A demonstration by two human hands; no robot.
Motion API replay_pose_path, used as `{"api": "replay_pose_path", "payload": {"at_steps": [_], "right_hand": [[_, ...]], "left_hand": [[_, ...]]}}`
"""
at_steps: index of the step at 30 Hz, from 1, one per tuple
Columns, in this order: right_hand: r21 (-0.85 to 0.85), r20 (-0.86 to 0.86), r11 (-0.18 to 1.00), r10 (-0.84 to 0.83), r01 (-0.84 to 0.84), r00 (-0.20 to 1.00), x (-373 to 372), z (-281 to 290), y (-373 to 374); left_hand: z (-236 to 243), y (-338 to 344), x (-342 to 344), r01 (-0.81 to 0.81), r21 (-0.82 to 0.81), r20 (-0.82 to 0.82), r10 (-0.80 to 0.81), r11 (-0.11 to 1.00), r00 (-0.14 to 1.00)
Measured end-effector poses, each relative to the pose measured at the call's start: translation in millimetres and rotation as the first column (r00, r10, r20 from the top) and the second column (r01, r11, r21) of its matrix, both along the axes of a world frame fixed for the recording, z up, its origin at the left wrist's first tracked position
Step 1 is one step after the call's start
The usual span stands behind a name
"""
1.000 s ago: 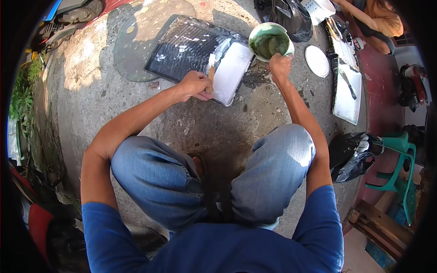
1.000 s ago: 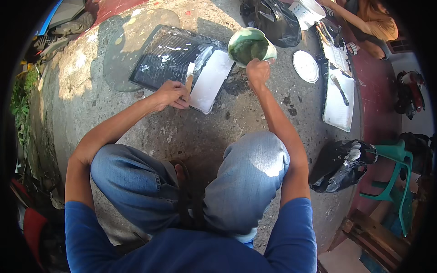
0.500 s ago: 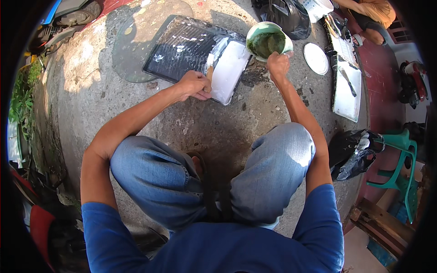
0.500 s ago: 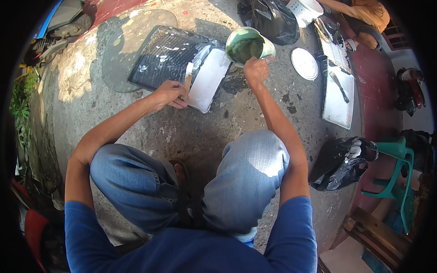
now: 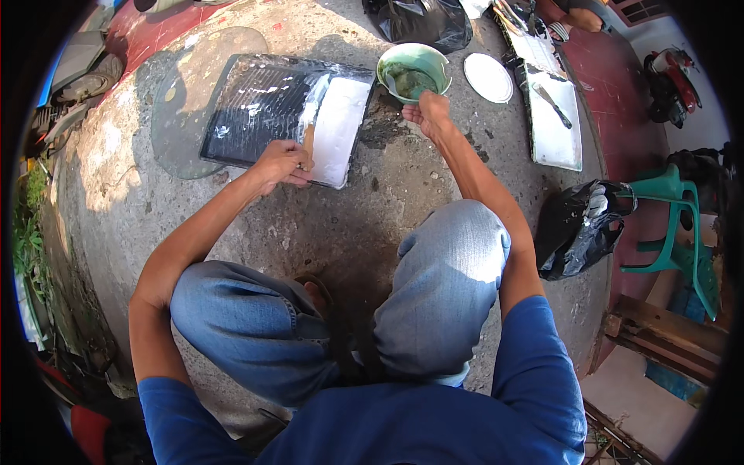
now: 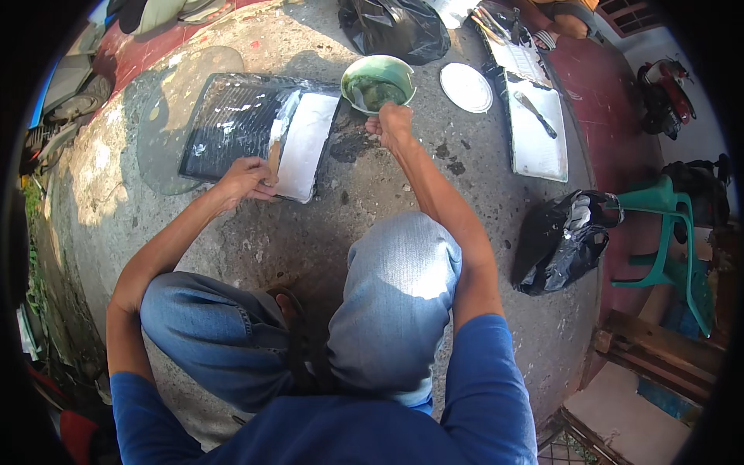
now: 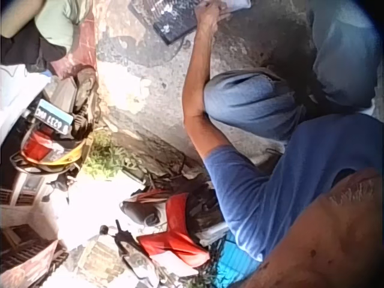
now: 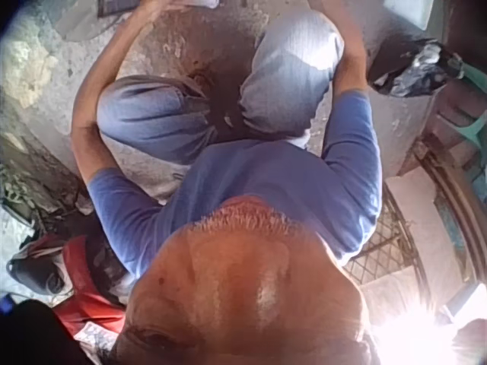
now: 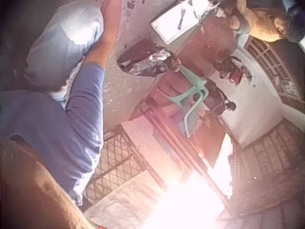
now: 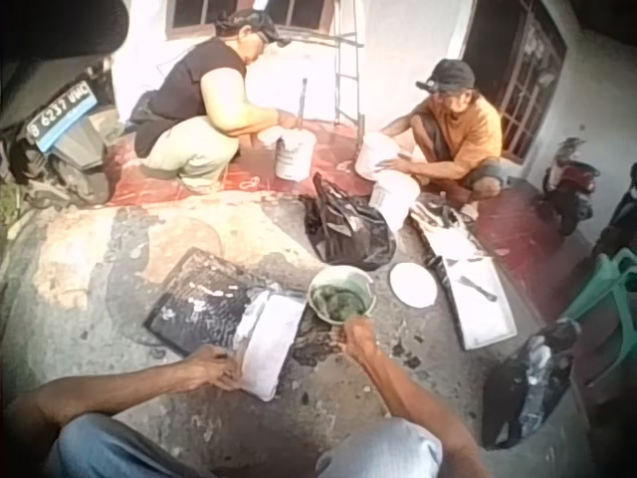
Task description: The person uses a brush to apply a white substance to a rectangular mesh screen held on their lap. They dip the brush into a container of white liquid and continue coating the surface of the screen.
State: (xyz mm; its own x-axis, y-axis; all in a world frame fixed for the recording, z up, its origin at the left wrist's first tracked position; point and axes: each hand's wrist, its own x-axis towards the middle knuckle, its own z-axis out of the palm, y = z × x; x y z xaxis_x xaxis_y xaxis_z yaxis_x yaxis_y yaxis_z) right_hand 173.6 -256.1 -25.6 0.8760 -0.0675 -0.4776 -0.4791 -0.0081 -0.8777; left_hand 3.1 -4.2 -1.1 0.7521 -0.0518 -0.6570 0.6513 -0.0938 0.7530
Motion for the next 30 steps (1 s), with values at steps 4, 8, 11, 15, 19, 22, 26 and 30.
{"api": "replay_pose_path", "payload": {"at_steps": [4,8,11,15,19,22,26,30], "right_hand": [[0.057,-0.067,0.998,-0.033,0.037,0.997,6,-4,-52],[0.093,-0.053,0.981,-0.164,0.169,0.985,10,-13,-106],[0.041,-0.06,0.963,-0.263,0.265,0.963,15,-16,-150],[0.074,-0.115,0.929,-0.353,0.362,0.929,27,-28,-200],[0.109,-0.119,0.921,-0.363,0.375,0.924,24,-42,-225],[0.169,-0.111,0.91,-0.365,0.38,0.924,12,-47,-233],[0.107,-0.238,0.882,-0.425,0.459,0.873,-39,-30,-184],[-0.172,-0.041,0.983,-0.072,0.064,0.997,-60,-34,-158]], "left_hand": [[1,-7,7,-0.028,0.024,0.015,0.028,0.999,0.999],[-6,-8,10,-0.043,0.005,0.044,0.042,0.999,0.998],[-20,-9,17,-0.06,-0.086,0.052,0.065,0.995,0.997],[-38,-15,29,-0.07,-0.12,0.049,0.077,0.99,0.996],[-42,-12,35,-0.061,-0.358,0.091,0.1,0.932,0.991],[-46,-18,37,-0.008,-0.324,0.141,0.056,0.946,0.988],[-46,-14,33,-0.058,-0.303,0.12,0.098,0.951,0.988],[-23,-52,52,-0.068,-0.252,0.102,0.097,0.965,0.99]]}}
